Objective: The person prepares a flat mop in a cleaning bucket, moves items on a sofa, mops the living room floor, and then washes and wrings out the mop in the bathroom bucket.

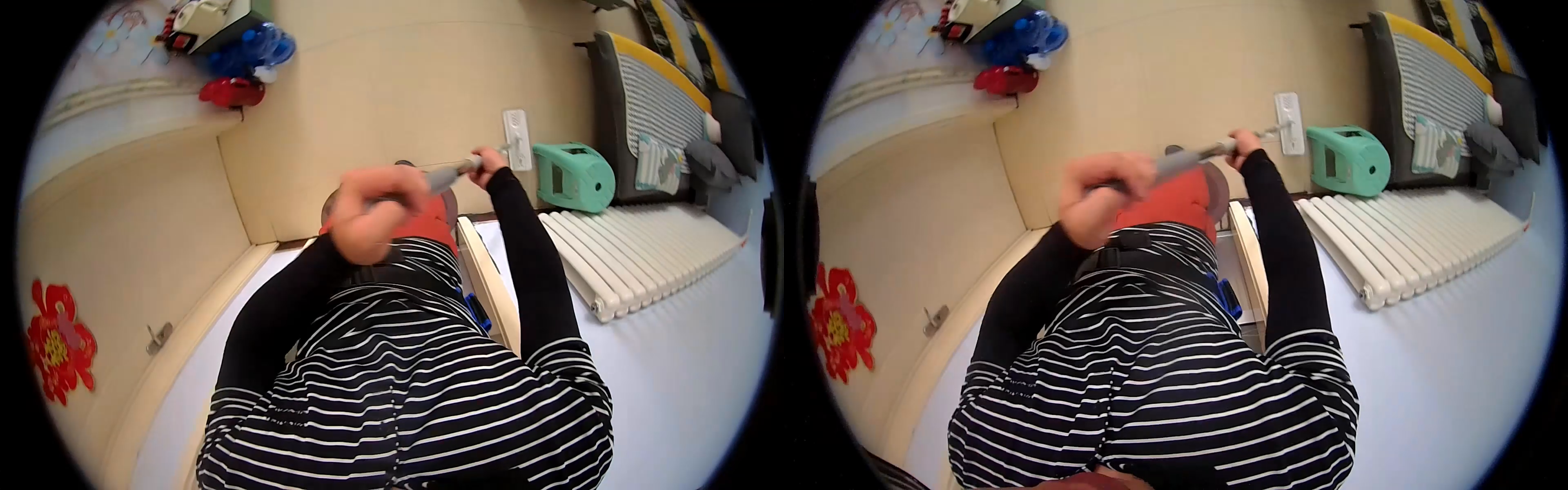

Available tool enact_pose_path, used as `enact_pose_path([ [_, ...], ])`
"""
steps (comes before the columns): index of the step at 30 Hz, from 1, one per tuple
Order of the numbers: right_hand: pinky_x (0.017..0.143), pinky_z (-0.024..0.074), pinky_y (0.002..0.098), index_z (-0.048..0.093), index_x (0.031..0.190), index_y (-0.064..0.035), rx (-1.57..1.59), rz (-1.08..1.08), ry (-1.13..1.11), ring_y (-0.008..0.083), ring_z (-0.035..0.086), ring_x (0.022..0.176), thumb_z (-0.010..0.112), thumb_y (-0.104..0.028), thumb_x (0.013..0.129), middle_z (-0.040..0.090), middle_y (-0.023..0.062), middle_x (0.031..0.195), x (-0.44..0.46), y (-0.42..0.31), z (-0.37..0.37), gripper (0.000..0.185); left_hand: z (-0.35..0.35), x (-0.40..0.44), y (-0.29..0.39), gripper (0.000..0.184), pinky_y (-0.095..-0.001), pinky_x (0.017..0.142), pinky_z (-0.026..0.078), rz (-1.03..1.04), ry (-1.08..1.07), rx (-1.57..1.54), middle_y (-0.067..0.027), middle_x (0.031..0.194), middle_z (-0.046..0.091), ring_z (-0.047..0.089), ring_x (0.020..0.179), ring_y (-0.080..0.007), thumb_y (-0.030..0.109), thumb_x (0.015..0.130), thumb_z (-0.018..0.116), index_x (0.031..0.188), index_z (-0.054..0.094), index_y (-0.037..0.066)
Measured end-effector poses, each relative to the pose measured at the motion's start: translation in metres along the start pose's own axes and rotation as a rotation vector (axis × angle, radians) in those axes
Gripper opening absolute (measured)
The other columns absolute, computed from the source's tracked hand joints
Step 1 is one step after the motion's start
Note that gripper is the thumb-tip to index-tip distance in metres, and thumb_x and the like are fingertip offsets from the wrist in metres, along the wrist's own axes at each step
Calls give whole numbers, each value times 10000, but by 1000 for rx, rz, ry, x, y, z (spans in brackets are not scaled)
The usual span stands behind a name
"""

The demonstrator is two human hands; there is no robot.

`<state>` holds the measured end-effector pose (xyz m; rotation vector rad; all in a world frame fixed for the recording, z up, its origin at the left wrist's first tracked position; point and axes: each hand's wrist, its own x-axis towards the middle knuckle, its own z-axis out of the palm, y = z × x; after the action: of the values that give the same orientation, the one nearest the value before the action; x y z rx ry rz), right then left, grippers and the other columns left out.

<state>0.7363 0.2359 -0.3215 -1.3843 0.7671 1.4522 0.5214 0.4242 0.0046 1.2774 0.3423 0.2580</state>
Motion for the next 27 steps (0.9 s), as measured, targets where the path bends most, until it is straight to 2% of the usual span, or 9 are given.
enact_pose_path([
  [1,375,449,300,481,874,-52,25,60,-20,212,580,575,525,-243,871,569,103,710,16,5,-18,196,11,2,-3,232,-274,650,447,11,-25,4,-85,745,603,534,679,-153,-4,638,408,759,603,-37],
  [3,435,488,308,444,910,-45,57,167,21,212,522,537,531,-241,867,523,86,702,-9,8,-15,219,16,0,-11,218,-290,607,437,32,-109,32,-88,698,594,528,634,-164,-6,625,412,737,597,-25],
  [4,461,480,331,429,886,-60,92,142,123,205,500,520,551,-228,854,490,70,691,-1,18,-13,210,16,-3,-15,206,-299,586,431,40,-167,57,-90,672,587,524,611,-172,-7,619,414,724,592,-21],
  [8,472,454,355,412,842,-87,-25,160,130,208,489,524,586,-207,828,454,57,675,1,31,6,212,-1,-31,-18,196,-318,566,424,38,-111,64,-94,637,557,516,585,-216,-26,597,415,703,579,-11],
  [15,423,427,371,437,836,-71,-290,111,28,231,494,517,596,-140,811,468,73,662,18,96,131,175,-78,-134,12,144,-401,769,461,95,118,110,-113,649,553,542,686,-272,-29,542,432,634,542,-21],
  [19,344,359,361,484,787,-44,-528,76,-144,236,482,449,591,-115,807,481,100,626,27,167,243,130,-132,-231,34,141,-396,795,456,141,437,171,-115,628,563,530,642,-256,24,527,458,615,557,-26],
  [22,363,369,369,497,748,-31,-887,137,-225,243,463,424,556,-131,821,472,111,564,35,238,322,137,-156,-319,38,144,-404,781,452,192,688,116,-104,628,543,533,660,-257,4,551,438,638,549,-22],
  [24,366,366,380,515,719,-34,-1322,-168,-412,252,452,406,558,-120,801,470,119,563,30,289,361,127,-159,-370,37,135,-427,773,451,218,858,114,-105,605,535,523,617,-252,19,552,445,630,545,-27],
  [27,356,367,385,540,710,-18,-1302,-75,-329,266,476,425,566,-119,757,512,148,629,34,373,405,114,-151,-429,32,133,-456,760,451,299,1156,90,-112,568,516,511,558,-251,33,551,450,620,538,-38],
])
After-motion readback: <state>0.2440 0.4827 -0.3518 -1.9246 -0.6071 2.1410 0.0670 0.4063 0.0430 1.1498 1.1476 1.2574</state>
